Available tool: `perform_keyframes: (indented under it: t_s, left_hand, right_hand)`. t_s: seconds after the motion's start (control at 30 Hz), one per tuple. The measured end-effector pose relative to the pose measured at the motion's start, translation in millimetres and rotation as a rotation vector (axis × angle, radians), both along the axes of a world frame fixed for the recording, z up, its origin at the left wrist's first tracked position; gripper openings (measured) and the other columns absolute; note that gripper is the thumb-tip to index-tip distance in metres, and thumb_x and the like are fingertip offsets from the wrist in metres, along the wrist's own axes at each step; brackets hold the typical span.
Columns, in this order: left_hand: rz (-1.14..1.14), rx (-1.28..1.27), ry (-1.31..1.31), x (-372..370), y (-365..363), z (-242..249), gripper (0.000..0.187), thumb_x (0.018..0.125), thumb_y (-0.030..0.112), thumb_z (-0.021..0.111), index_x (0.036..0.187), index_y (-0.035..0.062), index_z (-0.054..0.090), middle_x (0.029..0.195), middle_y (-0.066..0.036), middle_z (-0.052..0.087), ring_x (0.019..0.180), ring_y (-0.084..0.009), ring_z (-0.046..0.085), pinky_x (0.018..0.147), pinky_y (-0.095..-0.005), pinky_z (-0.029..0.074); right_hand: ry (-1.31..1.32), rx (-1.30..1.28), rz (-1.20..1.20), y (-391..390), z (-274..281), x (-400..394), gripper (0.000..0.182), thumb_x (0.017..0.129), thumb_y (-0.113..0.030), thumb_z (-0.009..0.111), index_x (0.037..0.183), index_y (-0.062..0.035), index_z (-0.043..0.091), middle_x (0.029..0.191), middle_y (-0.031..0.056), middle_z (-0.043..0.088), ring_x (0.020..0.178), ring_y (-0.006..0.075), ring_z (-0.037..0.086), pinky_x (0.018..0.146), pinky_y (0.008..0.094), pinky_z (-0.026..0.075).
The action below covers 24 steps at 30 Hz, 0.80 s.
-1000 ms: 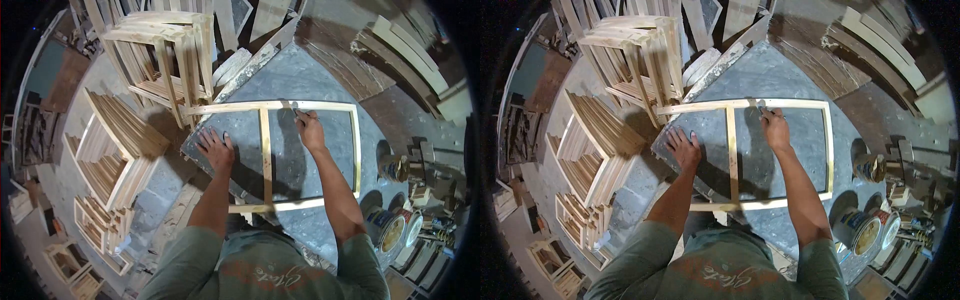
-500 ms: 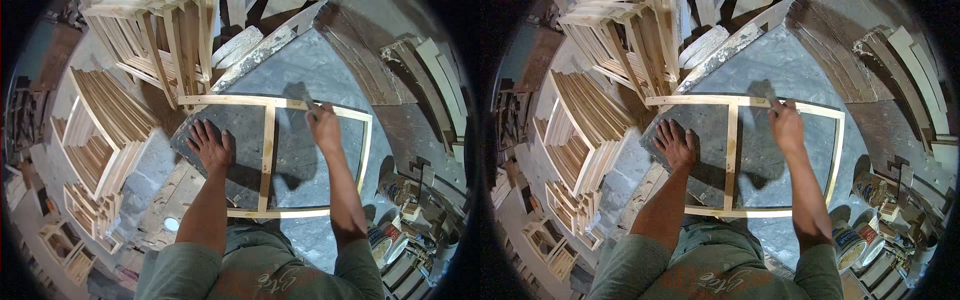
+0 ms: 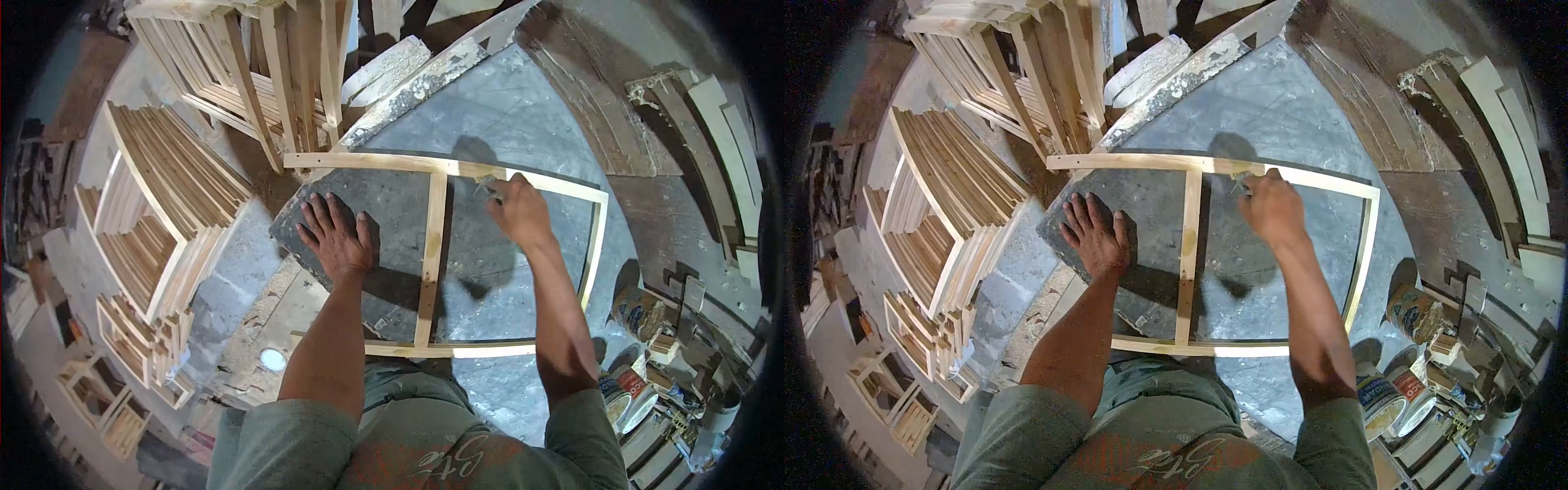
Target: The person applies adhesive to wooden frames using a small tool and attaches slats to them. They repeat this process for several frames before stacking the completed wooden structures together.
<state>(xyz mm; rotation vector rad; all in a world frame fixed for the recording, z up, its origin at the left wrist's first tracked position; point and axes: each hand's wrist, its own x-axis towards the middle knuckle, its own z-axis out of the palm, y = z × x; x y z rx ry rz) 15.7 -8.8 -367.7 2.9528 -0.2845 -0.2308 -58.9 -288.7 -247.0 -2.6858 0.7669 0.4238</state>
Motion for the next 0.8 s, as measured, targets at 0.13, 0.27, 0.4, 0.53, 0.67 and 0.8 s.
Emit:
perform_keyframes:
  t_s: [0.13, 0.27, 0.4, 0.53, 0.67, 0.8]
  left_hand:
    - [0.013, -0.027, 0.017, -0.6, 0.1, 5.8, 0.074, 0.098, 0.053, 0.035, 0.156, 0.0077, 0.027, 0.165, -0.015, 0.013, 0.154, -0.0330, 0.002, 0.121, -0.0546, -0.004]
    - [-0.001, 0.011, -0.032, -1.0, 2.2, -3.6, 0.073, 0.097, 0.052, 0.038, 0.155, 0.0087, 0.029, 0.164, -0.014, 0.015, 0.153, -0.0323, 0.004, 0.122, -0.0540, -0.002]
    - [0.002, -0.023, -0.024, -1.2, 2.0, -2.7, 0.073, 0.098, 0.053, 0.036, 0.155, 0.0072, 0.029, 0.164, -0.016, 0.015, 0.153, -0.0333, 0.004, 0.121, -0.0550, -0.003]
    - [-0.005, -0.012, -0.049, -1.3, 2.6, -5.7, 0.073, 0.098, 0.053, 0.037, 0.154, 0.0084, 0.029, 0.164, -0.015, 0.017, 0.153, -0.0334, 0.006, 0.121, -0.0552, -0.001]
    - [-0.002, -0.004, -0.032, -1.4, 3.2, -4.2, 0.073, 0.098, 0.053, 0.037, 0.154, 0.0081, 0.029, 0.164, -0.015, 0.017, 0.153, -0.0333, 0.006, 0.121, -0.0553, -0.001]
    - [-0.001, -0.010, -0.041, -1.3, 2.4, -2.1, 0.073, 0.098, 0.053, 0.037, 0.154, 0.0077, 0.029, 0.164, -0.016, 0.017, 0.153, -0.0332, 0.007, 0.121, -0.0553, 0.000]
  right_hand:
    - [0.001, -0.060, 0.255, -16.6, 11.5, 19.2, 0.030, 0.087, -0.010, 0.059, 0.112, -0.0166, 0.074, 0.111, 0.0166, 0.059, 0.103, 0.0347, 0.065, 0.090, 0.0476, 0.052]
    - [0.010, -0.099, 0.362, -33.6, -4.1, 25.8, 0.033, 0.089, -0.005, 0.054, 0.112, -0.0181, 0.075, 0.113, 0.0161, 0.058, 0.110, 0.0325, 0.063, 0.096, 0.0484, 0.048]
    - [0.140, -0.166, 0.393, -48.4, -2.6, 22.2, 0.034, 0.089, -0.006, 0.054, 0.113, -0.0176, 0.075, 0.115, 0.0161, 0.058, 0.112, 0.0322, 0.061, 0.097, 0.0479, 0.047]
    - [0.164, -0.192, 0.325, -58.0, 8.2, 9.7, 0.034, 0.087, -0.004, 0.056, 0.115, -0.0146, 0.074, 0.116, 0.0162, 0.057, 0.109, 0.0328, 0.062, 0.096, 0.0482, 0.048]
    - [-0.074, -0.072, 0.117, -66.8, 11.6, -20.6, 0.033, 0.084, -0.005, 0.063, 0.116, -0.0091, 0.072, 0.108, 0.0194, 0.060, 0.099, 0.0364, 0.065, 0.088, 0.0461, 0.051]
    - [-0.431, -0.023, -0.102, -50.6, -8.4, -54.8, 0.038, 0.081, -0.010, 0.072, 0.118, -0.0043, 0.069, 0.099, 0.0228, 0.063, 0.089, 0.0386, 0.065, 0.080, 0.0446, 0.052]
